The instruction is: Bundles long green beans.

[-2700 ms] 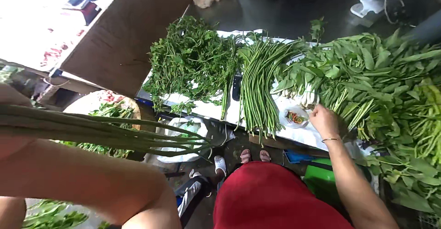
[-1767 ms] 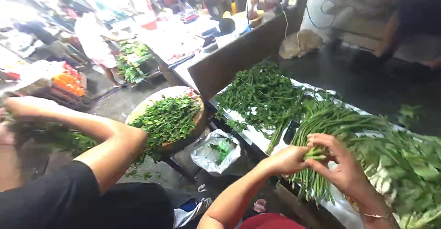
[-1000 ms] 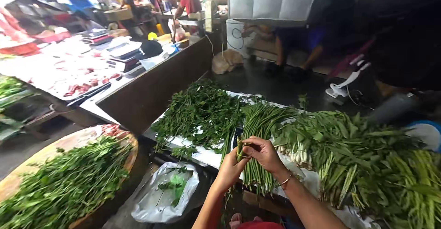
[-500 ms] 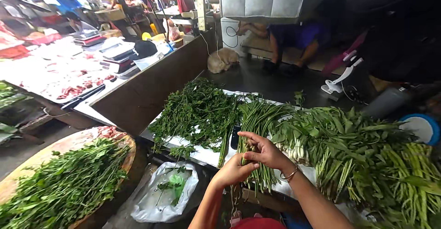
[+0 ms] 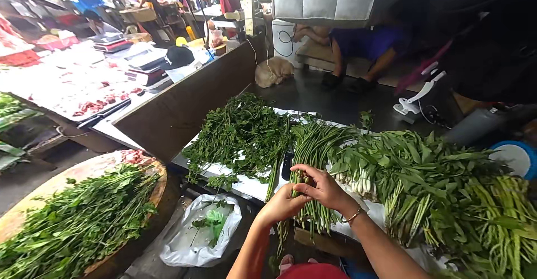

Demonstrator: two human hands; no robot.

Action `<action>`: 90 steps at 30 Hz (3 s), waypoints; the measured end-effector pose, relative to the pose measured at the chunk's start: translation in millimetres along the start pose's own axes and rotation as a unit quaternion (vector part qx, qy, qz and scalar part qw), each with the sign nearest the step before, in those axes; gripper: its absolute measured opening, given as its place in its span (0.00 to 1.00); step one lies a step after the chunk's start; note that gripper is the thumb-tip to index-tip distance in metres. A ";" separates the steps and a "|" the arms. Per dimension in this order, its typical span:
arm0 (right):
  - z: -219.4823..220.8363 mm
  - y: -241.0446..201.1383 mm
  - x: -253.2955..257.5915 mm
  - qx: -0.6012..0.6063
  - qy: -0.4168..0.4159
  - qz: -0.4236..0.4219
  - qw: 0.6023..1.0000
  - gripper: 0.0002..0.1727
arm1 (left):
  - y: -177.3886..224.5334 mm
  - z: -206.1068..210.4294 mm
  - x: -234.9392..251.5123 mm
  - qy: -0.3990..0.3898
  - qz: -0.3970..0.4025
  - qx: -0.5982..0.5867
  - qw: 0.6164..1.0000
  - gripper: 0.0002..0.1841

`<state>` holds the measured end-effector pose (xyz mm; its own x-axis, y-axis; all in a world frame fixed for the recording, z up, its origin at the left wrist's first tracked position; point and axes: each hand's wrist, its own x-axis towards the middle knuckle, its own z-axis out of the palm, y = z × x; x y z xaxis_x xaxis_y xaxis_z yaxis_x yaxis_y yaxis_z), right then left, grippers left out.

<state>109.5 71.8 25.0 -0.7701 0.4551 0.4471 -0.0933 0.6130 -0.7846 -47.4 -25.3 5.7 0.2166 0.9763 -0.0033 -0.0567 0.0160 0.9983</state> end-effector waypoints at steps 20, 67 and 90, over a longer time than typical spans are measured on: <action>-16.8 11.8 -13.6 -0.153 0.040 0.001 0.987 0.23 | 0.7 -6.2 4.2 0.207 0.029 -0.024 0.978 0.07; 4.8 -52.4 1.3 -0.129 -0.203 -0.270 0.932 0.09 | -8.4 20.4 -6.8 0.150 -0.039 -0.013 0.988 0.02; -3.3 -24.7 -3.2 -0.067 -0.069 -0.232 0.968 0.13 | -13.4 15.2 -8.6 0.161 0.041 -0.060 0.984 0.15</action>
<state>116.3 57.4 44.4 -0.7424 0.0255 0.6695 -0.3743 0.8130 -0.4460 -33.7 -37.3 -6.7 -0.1122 0.9929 0.0400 -0.1810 -0.0600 0.9816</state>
